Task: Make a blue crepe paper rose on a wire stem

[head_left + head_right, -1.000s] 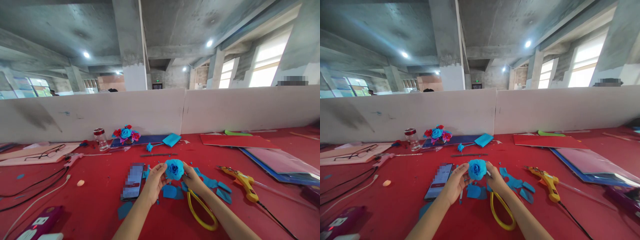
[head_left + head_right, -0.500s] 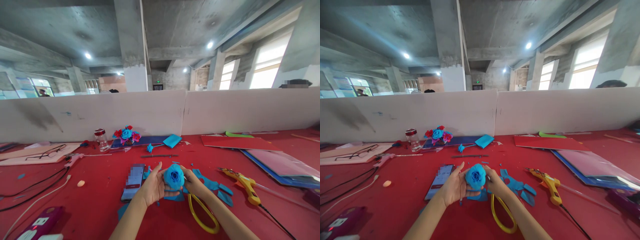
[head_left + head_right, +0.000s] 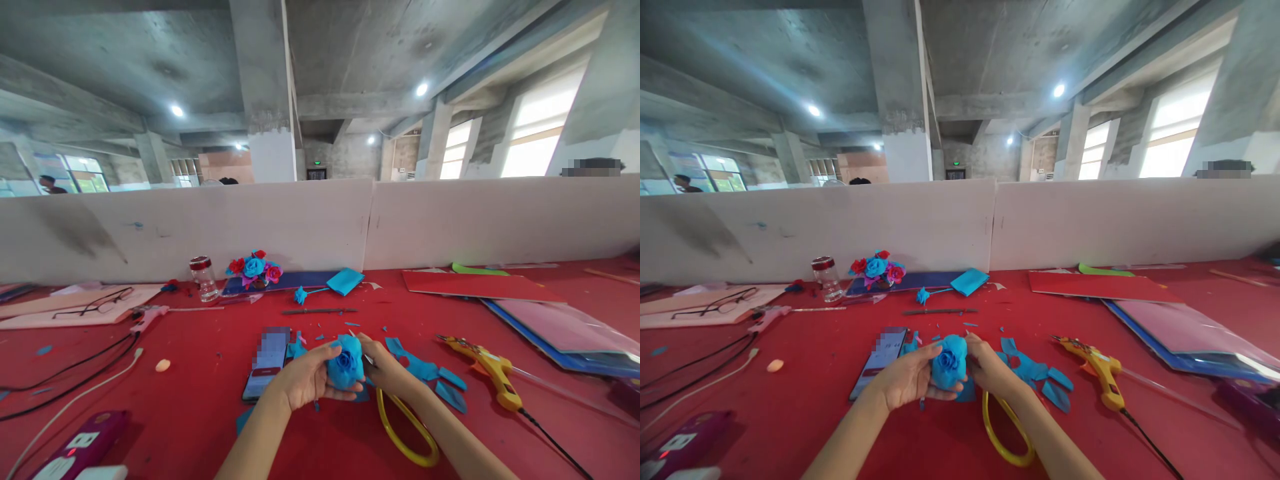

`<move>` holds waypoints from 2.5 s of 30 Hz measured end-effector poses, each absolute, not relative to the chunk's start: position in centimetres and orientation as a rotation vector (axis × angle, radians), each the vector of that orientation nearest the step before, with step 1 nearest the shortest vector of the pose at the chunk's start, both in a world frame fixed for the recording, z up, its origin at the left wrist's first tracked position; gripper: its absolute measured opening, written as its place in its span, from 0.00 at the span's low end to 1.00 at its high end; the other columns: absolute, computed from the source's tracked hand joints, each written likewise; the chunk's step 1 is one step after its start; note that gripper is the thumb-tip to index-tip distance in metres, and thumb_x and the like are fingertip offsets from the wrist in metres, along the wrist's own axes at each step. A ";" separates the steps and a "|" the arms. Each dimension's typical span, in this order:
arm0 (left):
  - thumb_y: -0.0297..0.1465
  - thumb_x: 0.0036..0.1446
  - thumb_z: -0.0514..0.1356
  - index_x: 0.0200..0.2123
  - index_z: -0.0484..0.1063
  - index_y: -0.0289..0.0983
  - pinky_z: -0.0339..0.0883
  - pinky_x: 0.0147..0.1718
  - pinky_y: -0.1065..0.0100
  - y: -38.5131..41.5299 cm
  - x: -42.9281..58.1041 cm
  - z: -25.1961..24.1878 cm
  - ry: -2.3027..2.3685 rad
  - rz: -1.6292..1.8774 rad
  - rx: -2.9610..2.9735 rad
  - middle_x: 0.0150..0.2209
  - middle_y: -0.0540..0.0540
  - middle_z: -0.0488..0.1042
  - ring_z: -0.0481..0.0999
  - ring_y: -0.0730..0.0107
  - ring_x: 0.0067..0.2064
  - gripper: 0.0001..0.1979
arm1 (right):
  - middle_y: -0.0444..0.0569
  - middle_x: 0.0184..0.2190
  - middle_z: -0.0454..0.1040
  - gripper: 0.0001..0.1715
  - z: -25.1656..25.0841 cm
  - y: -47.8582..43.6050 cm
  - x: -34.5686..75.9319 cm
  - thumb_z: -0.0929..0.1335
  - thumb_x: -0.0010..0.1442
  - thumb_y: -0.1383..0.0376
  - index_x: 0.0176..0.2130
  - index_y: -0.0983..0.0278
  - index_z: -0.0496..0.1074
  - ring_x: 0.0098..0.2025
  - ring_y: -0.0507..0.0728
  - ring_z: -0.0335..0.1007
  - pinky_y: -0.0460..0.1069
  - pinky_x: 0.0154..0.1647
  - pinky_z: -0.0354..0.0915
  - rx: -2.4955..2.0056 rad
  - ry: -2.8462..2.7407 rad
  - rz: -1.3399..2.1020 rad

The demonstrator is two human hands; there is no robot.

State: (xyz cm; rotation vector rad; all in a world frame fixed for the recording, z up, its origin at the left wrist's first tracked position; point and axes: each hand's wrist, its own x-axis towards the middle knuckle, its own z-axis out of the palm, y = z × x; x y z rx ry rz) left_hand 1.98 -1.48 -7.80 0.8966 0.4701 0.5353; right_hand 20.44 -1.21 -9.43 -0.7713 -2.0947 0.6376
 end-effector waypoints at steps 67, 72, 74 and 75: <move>0.37 0.46 0.61 0.25 0.73 0.37 0.60 0.39 0.69 -2.1 2.7 -5.9 0.945 1.395 1.708 0.38 0.45 0.68 0.69 0.65 0.39 0.08 | 0.49 0.31 0.69 0.11 -8.5 -1.6 20.2 0.59 0.54 0.73 0.26 0.63 0.68 0.35 0.55 0.64 0.48 0.36 0.60 -0.789 -1.923 0.528; 0.34 0.50 0.58 0.28 0.76 0.40 0.60 0.40 0.66 -2.4 2.6 -5.8 1.009 1.400 1.927 0.36 0.45 0.69 0.68 0.63 0.40 0.07 | 0.48 0.31 0.68 0.12 -8.5 -1.5 20.1 0.58 0.57 0.71 0.27 0.64 0.67 0.35 0.54 0.62 0.49 0.38 0.60 -0.785 -1.942 0.554; 0.33 0.50 0.57 0.29 0.76 0.41 0.59 0.43 0.64 -2.6 2.6 -5.6 1.017 1.423 2.036 0.36 0.45 0.70 0.68 0.63 0.40 0.07 | 0.47 0.31 0.68 0.12 -8.5 -1.5 20.1 0.58 0.58 0.70 0.26 0.64 0.66 0.34 0.53 0.62 0.48 0.38 0.60 -0.780 -1.949 0.554; 0.32 0.50 0.57 0.30 0.76 0.42 0.58 0.44 0.63 -2.6 2.5 -5.6 1.020 1.427 2.094 0.36 0.45 0.70 0.68 0.62 0.40 0.07 | 0.47 0.30 0.67 0.13 -8.5 -1.5 20.1 0.58 0.58 0.70 0.25 0.64 0.65 0.34 0.53 0.62 0.48 0.37 0.60 -0.777 -1.948 0.551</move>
